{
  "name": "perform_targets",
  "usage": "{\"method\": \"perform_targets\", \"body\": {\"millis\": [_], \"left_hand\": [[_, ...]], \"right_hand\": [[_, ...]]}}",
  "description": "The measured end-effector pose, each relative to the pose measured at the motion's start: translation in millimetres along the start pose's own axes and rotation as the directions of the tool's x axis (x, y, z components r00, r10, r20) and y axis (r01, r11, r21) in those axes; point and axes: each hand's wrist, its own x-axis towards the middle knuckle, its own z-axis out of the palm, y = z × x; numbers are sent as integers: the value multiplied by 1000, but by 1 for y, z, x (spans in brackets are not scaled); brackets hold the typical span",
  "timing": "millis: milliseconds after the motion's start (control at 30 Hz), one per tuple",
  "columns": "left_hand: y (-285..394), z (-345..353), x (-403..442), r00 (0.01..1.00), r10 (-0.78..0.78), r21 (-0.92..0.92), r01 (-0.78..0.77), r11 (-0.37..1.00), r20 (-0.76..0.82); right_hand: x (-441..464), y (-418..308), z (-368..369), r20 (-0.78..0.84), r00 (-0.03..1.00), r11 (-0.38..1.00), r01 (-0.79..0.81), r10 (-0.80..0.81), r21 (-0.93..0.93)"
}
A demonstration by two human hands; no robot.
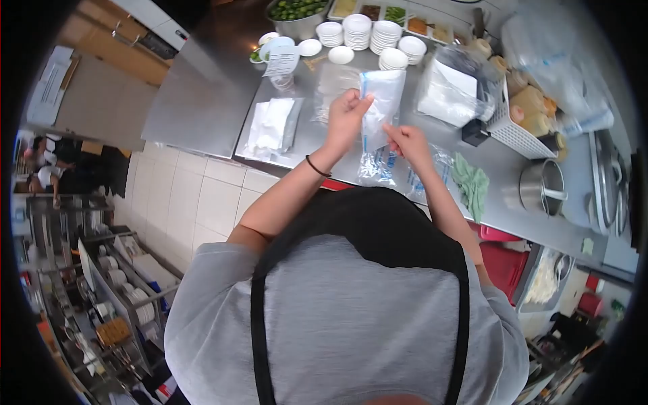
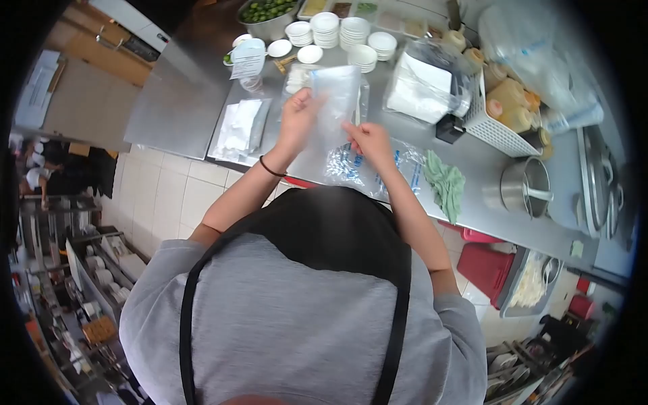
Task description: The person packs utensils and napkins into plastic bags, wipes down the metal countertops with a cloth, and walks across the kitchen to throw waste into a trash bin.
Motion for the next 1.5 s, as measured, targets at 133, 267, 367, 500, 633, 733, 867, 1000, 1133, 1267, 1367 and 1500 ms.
{"method": "perform_targets", "body": {"millis": [133,267,367,500,633,733,867,1000,1133,1267,1367,1500], "left_hand": [[15,-68,5,967,253,469,-204,859,-42],[57,-116,1,842,529,962,-220,163,103],[11,-138,20,930,367,995,61,-82,-27],[-51,-152,26,976,167,987,151,-46,-141],[-4,-170,14,917,343,965,127,229,-202],[-18,-235,15,895,146,888,375,265,-421],[-53,-250,21,803,-266,642,588,491,-532],[-88,-245,17,862,-329,346,466,815,-386],[-62,-220,-4,947,-312,-317,271,909,-83],[-26,-175,-14,965,-253,-420,204,884,-65],[-8,-137,-6,984,-176,-420,150,895,-24],[12,-71,9,995,-97,-373,94,923,10]], "right_hand": [[2,16,-6,57,993,995,100,-100,1],[7,10,2,115,987,993,117,-116,-5],[13,-2,26,215,968,992,129,-127,3],[33,5,78,361,925,985,156,-121,-68],[50,0,127,511,857,994,99,-67,-35],[80,-5,170,422,905,999,-37,47,-30],[117,-6,225,300,938,981,-141,176,-135],[86,-24,233,371,929,975,-69,-14,210],[101,17,245,165,956,967,252,-243,-39],[76,-1,214,32,903,903,425,-428,65],[57,-33,167,-14,889,883,456,-457,117],[34,-66,106,-115,825,822,563,-554,82]]}}
